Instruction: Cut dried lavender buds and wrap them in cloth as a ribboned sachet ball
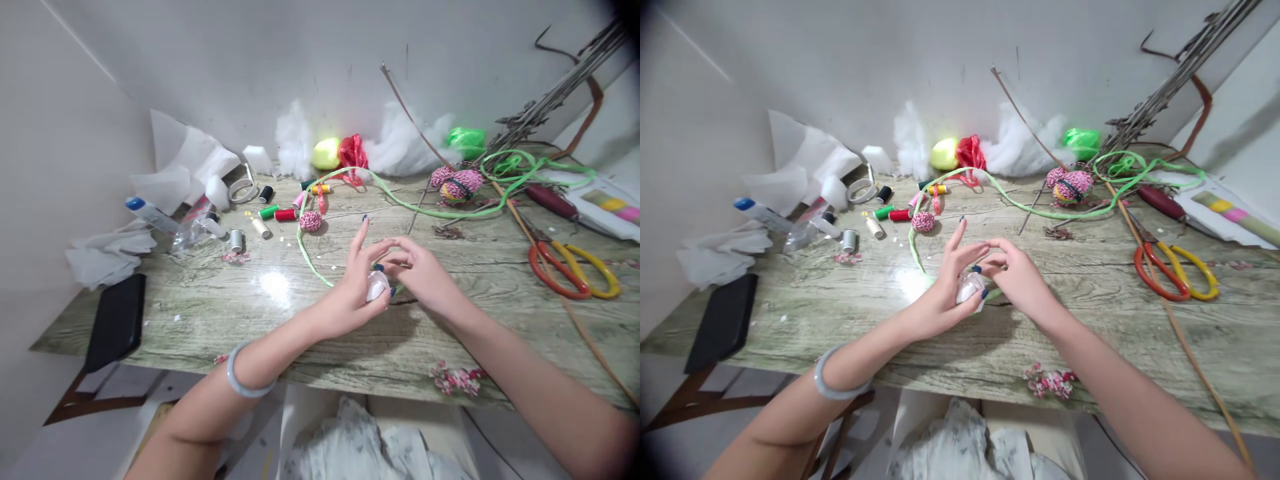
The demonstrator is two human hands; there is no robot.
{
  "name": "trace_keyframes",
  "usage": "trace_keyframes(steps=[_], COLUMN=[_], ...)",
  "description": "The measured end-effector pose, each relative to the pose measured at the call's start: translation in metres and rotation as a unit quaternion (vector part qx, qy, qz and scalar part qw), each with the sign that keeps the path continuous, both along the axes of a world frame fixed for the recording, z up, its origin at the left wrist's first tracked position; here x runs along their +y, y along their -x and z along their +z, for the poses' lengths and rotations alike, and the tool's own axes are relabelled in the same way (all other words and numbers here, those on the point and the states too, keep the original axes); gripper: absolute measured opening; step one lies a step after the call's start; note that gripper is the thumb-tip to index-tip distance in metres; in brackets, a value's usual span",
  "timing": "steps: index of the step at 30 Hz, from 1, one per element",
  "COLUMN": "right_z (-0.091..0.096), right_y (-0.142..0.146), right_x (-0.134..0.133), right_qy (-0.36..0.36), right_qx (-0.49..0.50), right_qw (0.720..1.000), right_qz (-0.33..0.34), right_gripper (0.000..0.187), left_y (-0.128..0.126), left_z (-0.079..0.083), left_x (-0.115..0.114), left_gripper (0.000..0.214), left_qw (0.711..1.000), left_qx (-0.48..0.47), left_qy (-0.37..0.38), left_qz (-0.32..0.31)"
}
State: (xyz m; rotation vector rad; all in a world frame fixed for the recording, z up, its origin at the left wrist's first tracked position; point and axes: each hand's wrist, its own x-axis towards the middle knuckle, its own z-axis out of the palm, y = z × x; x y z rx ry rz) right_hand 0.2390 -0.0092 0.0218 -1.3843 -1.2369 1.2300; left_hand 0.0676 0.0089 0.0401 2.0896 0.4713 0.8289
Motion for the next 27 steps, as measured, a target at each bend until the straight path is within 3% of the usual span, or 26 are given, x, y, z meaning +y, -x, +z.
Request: trace_keyframes(steps=[10, 15, 20, 27], right_z=[0.011, 0.020, 0.028, 0.019], right_y=[0.013, 0.013, 0.013, 0.011], right_x=[-0.015, -0.022, -0.029, -0.024], right_qy=[-0.128, -0.156, -0.143, -0.161], right_qx=[-0.088, -0.082, -0.019, 0.111], right_qw=[0.986, 0.982, 0.989, 0.981], right_qz=[-0.065, -0.063, -0.034, -0.014], right_gripper=[0.030, 0.015, 0.011, 0.011], left_y=[-0.001, -0.002, 0.002, 0.012], left_z=[-0.002, -0.006, -0.005, -0.002], left_x=[-0.003, -0.003, 0.004, 0.014], left_gripper=[0.065, 0.062, 0.054, 0.037], left_qw=[0.997, 0.993, 0.990, 0.992], left_qx=[0.002, 0.034, 0.079, 0.051], left_qy=[0.077, 0.089, 0.081, 0.078], left_qz=[0.007, 0.062, 0.089, 0.080])
